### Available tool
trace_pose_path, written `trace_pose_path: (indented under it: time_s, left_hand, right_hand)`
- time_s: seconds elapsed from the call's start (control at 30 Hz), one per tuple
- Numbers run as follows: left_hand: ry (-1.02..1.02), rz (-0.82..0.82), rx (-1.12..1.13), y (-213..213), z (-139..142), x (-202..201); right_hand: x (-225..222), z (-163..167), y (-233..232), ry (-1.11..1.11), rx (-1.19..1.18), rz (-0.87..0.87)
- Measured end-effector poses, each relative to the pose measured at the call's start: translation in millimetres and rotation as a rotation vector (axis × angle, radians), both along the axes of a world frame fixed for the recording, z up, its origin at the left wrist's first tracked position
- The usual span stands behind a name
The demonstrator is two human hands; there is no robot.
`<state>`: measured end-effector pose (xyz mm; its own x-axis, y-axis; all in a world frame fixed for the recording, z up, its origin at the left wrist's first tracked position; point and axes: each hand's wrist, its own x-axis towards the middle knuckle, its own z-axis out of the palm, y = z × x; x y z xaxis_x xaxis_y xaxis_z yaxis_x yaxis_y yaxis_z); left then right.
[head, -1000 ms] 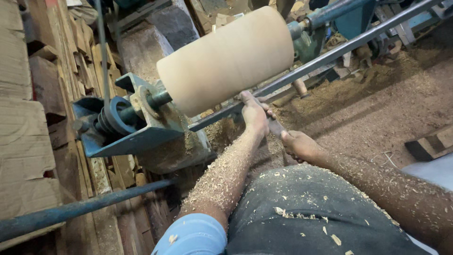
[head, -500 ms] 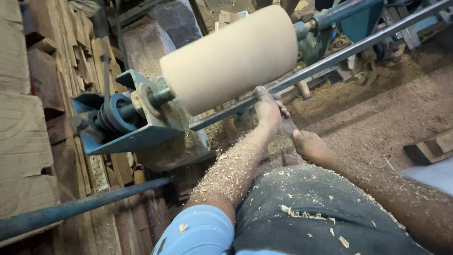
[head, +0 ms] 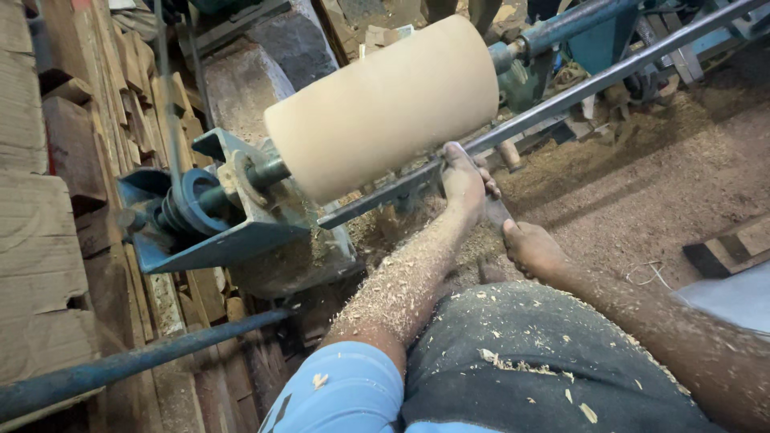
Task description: The person shapes a spinning wooden cylinder mounted on a lathe, holding a chisel against the rotating wood with both hands to smooth and form its surface. Wood shavings accumulate on their arms and lap as they work the tool along the piece throughout the clip.
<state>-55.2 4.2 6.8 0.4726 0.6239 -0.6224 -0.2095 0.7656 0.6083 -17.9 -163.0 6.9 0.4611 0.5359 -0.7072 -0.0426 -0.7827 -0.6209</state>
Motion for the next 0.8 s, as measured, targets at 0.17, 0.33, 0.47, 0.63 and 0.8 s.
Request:
trace_pose_path:
  time_s: [0.17,0.33,0.47,0.63,0.8]
  left_hand:
    - [0.069,-0.035,0.025,1,8,5]
    - [0.054,-0.075,0.014,-4,14,6]
    - [0.003,-0.079,-0.025,-7,12,16]
    - [-0.018,-0.101,-0.035,-6,6,27]
    - [-0.043,-0.126,-0.054,-8,2,34]
  right_hand:
    - [0,10,0,0.065,-0.027,-0.045]
    - [-1,15,-2,0.113,-0.031,-0.132]
    - [6,13,-7,0.125,-0.001,-0.137]
    - [10,6,-10,0.147,0.048,-0.190]
    - [12,8,-15,0.170,0.030,-0.244]
